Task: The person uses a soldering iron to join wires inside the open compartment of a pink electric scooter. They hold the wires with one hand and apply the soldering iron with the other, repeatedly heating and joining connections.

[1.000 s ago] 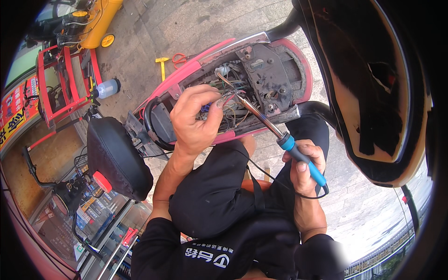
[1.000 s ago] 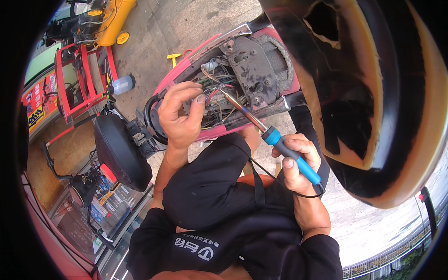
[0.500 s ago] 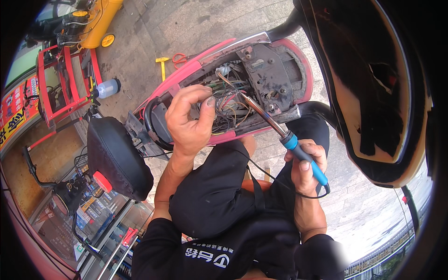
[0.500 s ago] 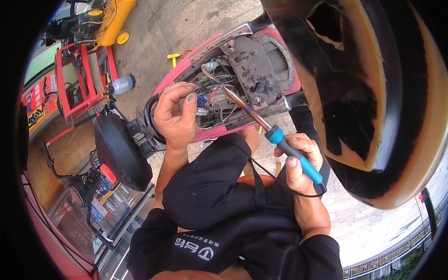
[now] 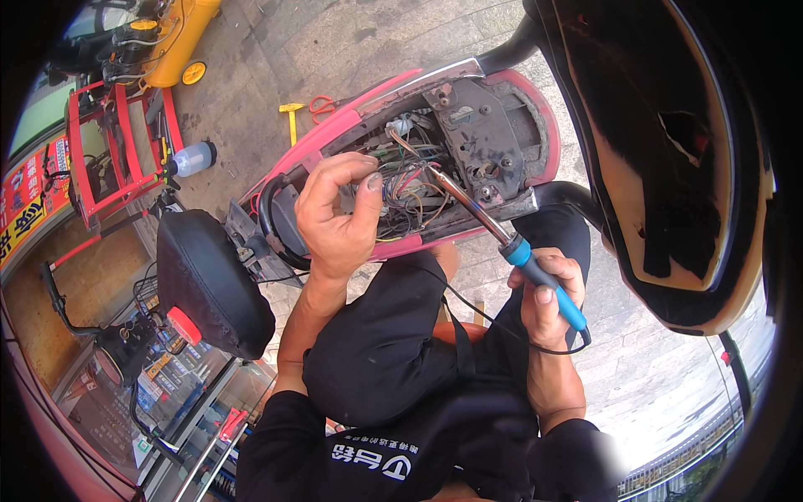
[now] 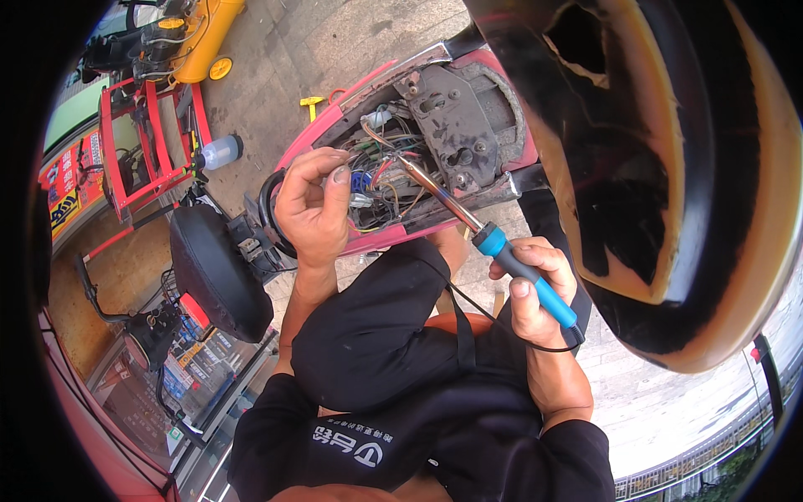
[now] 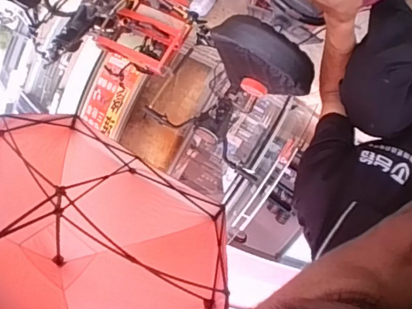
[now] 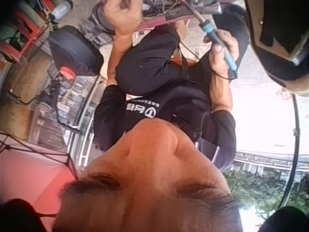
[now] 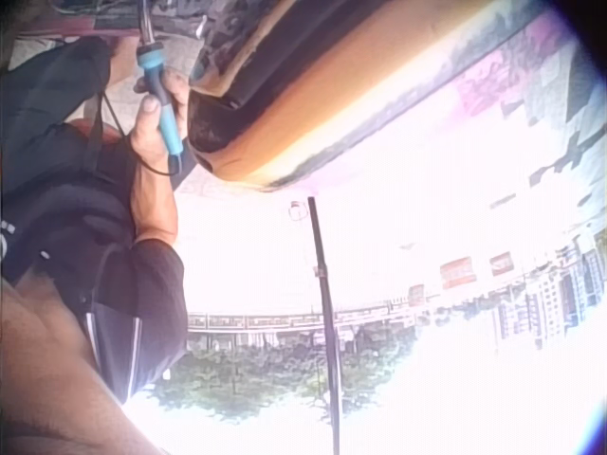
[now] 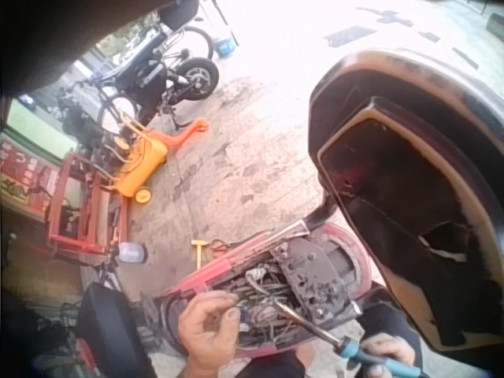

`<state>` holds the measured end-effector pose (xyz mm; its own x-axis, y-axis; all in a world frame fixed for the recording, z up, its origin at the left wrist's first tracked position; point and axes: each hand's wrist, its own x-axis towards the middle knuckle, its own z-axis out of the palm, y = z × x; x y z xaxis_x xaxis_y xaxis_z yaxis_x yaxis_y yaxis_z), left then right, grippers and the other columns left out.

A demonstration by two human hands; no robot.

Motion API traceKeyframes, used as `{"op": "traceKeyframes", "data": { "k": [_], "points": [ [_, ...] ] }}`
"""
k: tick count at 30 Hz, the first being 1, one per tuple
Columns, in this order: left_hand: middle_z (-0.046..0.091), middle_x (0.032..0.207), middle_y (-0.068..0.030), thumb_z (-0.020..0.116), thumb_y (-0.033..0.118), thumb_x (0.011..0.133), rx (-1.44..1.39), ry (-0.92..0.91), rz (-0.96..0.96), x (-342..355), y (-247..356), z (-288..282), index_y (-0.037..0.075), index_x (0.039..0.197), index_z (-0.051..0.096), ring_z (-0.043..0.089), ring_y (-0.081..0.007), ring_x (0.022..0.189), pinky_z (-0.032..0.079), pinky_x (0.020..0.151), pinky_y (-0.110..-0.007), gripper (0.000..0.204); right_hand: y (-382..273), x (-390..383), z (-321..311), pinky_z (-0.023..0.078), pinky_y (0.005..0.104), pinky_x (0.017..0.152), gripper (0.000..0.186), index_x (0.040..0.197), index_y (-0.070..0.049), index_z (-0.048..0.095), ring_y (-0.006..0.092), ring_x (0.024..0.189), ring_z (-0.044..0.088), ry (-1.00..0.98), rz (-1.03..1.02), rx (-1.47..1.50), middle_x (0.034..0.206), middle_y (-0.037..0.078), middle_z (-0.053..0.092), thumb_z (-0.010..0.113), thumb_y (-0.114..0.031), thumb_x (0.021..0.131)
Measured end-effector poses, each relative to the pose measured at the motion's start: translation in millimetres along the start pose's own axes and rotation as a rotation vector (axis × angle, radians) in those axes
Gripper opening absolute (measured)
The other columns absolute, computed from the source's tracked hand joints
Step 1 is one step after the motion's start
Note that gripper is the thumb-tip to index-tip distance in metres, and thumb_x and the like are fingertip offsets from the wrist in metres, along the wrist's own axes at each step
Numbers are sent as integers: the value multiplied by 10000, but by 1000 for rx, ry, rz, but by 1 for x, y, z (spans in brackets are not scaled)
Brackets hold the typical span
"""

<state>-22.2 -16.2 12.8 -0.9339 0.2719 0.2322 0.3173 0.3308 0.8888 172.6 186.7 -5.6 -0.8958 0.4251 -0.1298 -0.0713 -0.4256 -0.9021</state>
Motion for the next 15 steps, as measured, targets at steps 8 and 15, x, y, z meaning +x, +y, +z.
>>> {"op": "traceKeyframes", "data": {
  "k": [8, 15],
  "points": [
    [708, 990, -126, 709, -18, 847, -3, -1, -27, 0, 2, 0, -27, 964, 679, 654, -156, 849, 518, 760, -275, 121, 2, 1, 0, 557, 348, 749, 332, 1144, -2, 542, 214, 800, 664, 5, -7, -7, 1011, 176, 599, 660, -252, 959],
    [706, 992, -126, 707, -22, 849, -12, -5, -22, 0, 3, -1, -27, 964, 677, 652, -155, 856, 517, 767, -275, 119, 4, -1, -1, 555, 347, 739, 335, 1154, -2, 539, 213, 796, 662, 19, -4, 6, 1009, 176, 598, 660, -246, 959]
  ]
}}
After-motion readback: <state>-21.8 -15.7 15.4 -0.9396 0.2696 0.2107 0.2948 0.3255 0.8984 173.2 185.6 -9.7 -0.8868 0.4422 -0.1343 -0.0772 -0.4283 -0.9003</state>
